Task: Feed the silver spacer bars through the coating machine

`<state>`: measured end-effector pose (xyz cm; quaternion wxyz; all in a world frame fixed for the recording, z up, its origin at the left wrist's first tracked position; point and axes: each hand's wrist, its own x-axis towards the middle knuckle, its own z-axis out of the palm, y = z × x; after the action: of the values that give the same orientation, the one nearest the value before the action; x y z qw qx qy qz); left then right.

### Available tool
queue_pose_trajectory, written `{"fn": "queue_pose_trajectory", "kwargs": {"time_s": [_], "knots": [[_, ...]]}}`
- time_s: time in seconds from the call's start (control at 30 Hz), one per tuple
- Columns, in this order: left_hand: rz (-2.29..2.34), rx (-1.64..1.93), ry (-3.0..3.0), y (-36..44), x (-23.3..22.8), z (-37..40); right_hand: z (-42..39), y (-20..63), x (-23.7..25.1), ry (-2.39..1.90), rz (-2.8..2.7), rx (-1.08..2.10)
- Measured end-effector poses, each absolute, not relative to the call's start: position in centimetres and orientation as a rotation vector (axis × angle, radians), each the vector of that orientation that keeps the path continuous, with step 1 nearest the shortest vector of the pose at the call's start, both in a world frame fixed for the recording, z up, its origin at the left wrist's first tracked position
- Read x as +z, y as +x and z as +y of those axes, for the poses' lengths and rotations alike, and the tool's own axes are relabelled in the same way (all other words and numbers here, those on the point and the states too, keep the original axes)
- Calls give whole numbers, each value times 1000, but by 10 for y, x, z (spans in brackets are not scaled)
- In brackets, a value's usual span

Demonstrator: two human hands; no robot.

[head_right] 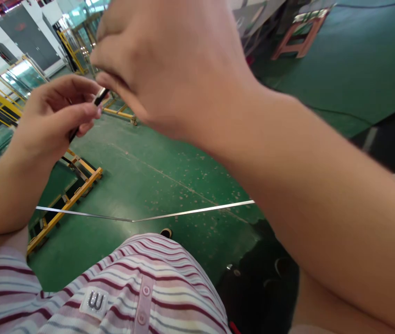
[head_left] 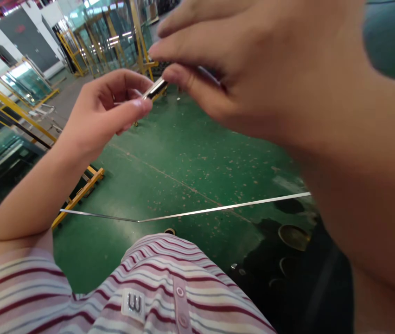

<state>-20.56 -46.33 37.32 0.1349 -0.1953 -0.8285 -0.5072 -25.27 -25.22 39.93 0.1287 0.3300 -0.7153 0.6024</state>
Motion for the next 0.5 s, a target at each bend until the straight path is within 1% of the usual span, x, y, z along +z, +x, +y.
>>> {"fn": "queue_pose_trajectory", "kwargs": {"time_s": [0.07, 0.1, 0.13, 0.17, 0.2, 0.37, 0.43, 0.5], "knots": [[-2427, -1505, -533, -206, 374, -463, -245, -256, 394, 1237, -2239, 1061], [-2443, -1520, -494, -206, 374, -462, -243, -257, 391, 1280, -2255, 843], [-2458, -1527, -441, -206, 374, -461, -243, -257, 389, 1252, -2267, 776], [-2470, -1523, -386, -206, 375, -459, -243, -257, 387, 1200, -2294, 805], [-2480, -1507, -339, -205, 375, -457, -244, -257, 386, 1158, -2317, 905], [-2491, -1485, -336, -206, 378, -452, -250, -258, 384, 1104, -2169, 1776], [-2478, -1530, -391, -206, 378, -453, -250, -261, 382, 1031, -2152, 1980], [-2472, -1561, -426, -207, 379, -455, -250, -263, 382, 981, -2105, 2099]]}}
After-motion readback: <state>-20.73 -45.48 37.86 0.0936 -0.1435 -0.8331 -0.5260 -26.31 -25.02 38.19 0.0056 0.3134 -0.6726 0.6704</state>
